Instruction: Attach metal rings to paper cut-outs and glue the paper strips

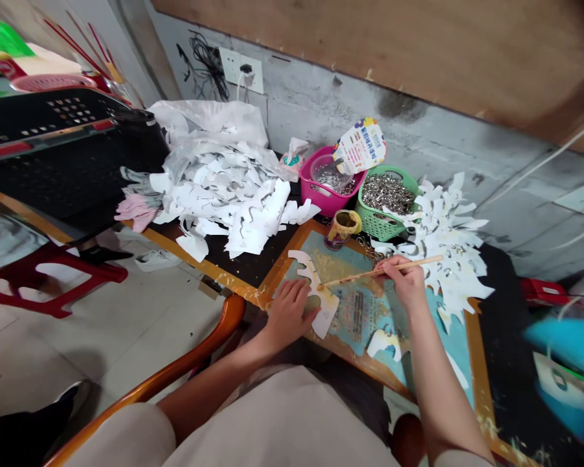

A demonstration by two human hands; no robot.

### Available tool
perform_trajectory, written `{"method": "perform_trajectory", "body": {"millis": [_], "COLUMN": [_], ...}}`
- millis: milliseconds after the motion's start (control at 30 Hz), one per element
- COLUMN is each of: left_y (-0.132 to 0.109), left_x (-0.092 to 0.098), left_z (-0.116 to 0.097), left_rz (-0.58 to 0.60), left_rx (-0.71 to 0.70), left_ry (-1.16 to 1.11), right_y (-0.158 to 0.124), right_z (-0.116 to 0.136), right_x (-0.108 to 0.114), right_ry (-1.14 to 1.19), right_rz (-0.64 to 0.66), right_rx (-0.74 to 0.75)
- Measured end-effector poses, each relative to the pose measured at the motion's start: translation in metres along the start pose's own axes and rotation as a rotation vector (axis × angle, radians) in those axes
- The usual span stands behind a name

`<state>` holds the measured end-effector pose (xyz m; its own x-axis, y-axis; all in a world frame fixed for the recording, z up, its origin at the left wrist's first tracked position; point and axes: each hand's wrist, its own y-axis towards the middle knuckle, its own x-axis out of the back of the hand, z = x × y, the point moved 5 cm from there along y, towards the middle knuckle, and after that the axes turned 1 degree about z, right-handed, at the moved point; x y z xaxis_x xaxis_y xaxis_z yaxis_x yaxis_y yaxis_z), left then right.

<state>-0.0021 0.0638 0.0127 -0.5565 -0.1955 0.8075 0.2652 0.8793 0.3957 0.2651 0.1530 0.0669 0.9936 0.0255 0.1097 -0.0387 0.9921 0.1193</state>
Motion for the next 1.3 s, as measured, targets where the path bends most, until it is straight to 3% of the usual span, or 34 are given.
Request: {"method": "perform_trajectory", "body": {"millis": [233,600,667,767,833,867,967,1100,1200,1300], "left_y": [0.02,0.018,0.019,0.02,0.022,0.023,0.028,0.03,0.028,0.025], "left_x": [-0.01,-0.011,-0.011,-0.009,-0.006,-0.005,-0.002,-0.003,-0.003,-0.005], "left_z": [0.025,0.026,0.025,0.025,0.025,0.026,0.026,0.028,0.031,0.036], "left_rz": [0.147,0.134,0.132,0.125,0.098,0.08,0.043,0.055,0.058,0.066], "left_rx": [0.123,0.086,0.073,0.059,0.054,0.053,0.06,0.079,0.081,0.084], "left_ry": [0.084,0.059,0.058,0.051,0.054,0.059,0.067,0.062,0.064,0.059], "right_y": [0.007,0.012,0.01,0.008,0.012,0.018,0.049,0.094,0.119,0.131], "right_z": [0.01,0.018,0.034,0.071,0.095,0.105,0.12,0.106,0.085,0.07], "right_x": [-0.026,-0.061,-0.06,-0.038,-0.022,-0.018,-0.023,-0.055,-0.068,-0.056], "right_ry": [-0.074,-0.251,-0.215,-0.086,-0.109,-0.185,-0.518,-0.885,-0.917,-0.689], "right_rz": [0.005,0.025,-0.07,-0.353,-0.504,-0.519,-0.425,-0.245,-0.181,-0.211], "right_rx": [0.103,0.278,0.334,0.478,0.551,0.552,0.511,0.433,0.332,0.253]}}
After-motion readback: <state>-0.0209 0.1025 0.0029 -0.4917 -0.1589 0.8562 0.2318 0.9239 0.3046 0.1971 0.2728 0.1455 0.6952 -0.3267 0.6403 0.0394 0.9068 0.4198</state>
